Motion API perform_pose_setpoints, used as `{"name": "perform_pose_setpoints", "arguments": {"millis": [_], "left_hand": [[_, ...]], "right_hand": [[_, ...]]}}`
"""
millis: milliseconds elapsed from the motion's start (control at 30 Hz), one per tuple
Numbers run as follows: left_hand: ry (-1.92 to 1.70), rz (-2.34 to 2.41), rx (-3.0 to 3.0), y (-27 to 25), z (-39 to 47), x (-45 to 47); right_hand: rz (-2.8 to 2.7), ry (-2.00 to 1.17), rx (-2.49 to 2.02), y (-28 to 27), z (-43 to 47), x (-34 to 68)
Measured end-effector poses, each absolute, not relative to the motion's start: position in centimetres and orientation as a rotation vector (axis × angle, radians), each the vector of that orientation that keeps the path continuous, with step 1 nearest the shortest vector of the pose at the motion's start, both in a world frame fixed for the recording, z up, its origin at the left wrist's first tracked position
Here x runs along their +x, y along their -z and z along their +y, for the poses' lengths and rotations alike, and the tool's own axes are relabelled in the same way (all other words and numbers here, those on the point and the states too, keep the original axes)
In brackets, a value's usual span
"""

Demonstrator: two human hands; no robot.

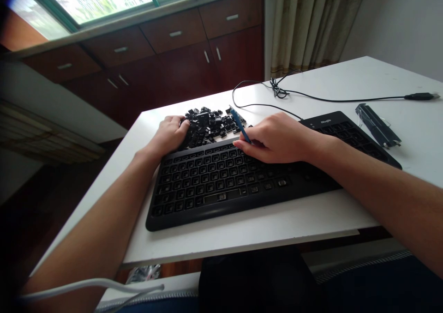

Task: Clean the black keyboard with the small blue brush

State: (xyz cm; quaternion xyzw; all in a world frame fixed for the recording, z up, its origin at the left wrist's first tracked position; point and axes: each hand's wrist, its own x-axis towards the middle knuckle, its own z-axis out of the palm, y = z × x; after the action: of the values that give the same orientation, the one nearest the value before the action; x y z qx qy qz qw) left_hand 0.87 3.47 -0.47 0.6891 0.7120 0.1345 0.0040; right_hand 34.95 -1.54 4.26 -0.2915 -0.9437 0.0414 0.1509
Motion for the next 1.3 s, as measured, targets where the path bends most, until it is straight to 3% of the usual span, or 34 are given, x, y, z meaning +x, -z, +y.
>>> {"name": "perform_pose_setpoints", "arguments": {"millis": [1300], "left_hand": [[-0.435, 2.223, 2.188, 0.59, 3.58, 0.82]], "right_hand": [[-2.711, -0.113, -0.855, -4.12, -1.51, 35.0]]}}
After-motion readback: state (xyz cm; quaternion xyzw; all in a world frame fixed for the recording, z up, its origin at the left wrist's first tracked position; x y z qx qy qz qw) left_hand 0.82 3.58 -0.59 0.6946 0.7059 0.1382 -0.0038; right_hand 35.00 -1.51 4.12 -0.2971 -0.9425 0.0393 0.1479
